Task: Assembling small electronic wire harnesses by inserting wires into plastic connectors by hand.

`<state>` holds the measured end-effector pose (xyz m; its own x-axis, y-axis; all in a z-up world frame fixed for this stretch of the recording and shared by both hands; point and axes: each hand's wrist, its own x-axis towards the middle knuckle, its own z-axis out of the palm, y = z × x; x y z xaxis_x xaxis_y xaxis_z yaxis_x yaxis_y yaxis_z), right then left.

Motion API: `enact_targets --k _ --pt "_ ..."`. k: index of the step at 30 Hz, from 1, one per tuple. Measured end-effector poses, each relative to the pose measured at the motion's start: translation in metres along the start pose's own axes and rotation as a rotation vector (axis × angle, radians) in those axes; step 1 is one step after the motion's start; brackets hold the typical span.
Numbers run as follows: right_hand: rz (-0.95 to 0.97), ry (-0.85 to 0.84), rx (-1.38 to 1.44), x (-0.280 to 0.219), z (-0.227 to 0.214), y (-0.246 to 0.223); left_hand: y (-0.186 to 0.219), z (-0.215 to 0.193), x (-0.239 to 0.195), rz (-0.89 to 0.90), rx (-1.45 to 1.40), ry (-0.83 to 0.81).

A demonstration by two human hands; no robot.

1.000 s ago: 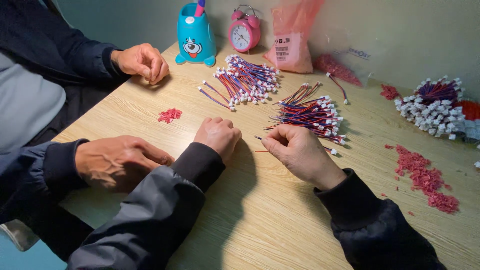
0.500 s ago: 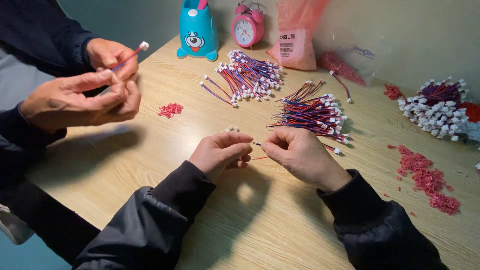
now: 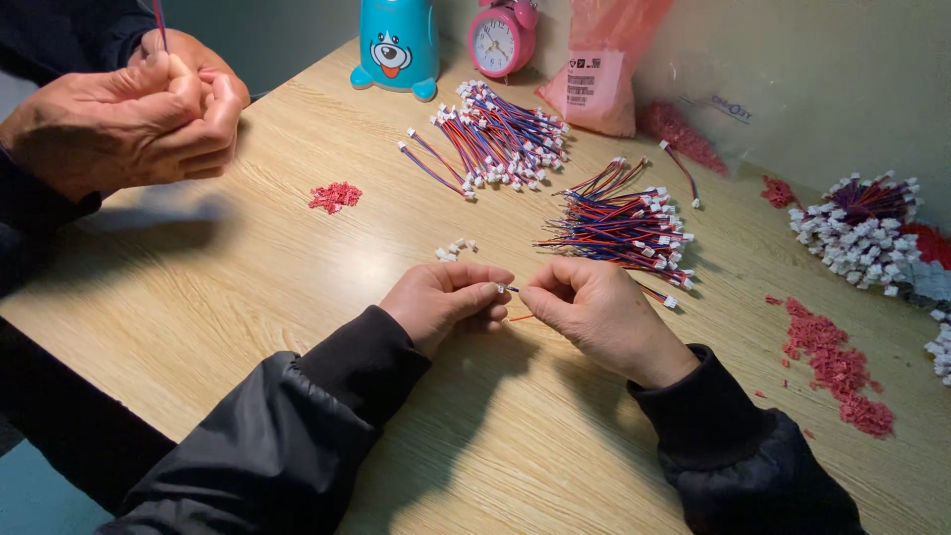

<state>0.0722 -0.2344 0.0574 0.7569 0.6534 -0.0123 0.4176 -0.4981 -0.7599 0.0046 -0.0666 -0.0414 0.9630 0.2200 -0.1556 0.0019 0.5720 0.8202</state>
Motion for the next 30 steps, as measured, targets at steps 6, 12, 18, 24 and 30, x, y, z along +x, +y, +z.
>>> enact_targets --k 6,12,18,24,30 --pt "-0.005 0.010 -0.011 -0.001 -0.001 0.000 -0.004 -0.002 0.002 -0.009 -0.015 -0.015" --pt "-0.006 -0.004 -0.010 -0.001 -0.003 -0.002 -0.002 -0.001 -0.001 -0.001 0.021 -0.007" --pt "-0.004 -0.005 -0.010 -0.001 -0.002 -0.005 -0.001 -0.001 -0.001 0.004 0.032 -0.002" --pt "-0.025 -0.016 -0.029 0.001 0.002 0.002 0.001 0.001 -0.005 0.025 0.091 0.003" --pt "-0.080 0.006 -0.148 0.001 0.000 0.000 0.000 0.002 -0.003 0.060 0.210 0.003"
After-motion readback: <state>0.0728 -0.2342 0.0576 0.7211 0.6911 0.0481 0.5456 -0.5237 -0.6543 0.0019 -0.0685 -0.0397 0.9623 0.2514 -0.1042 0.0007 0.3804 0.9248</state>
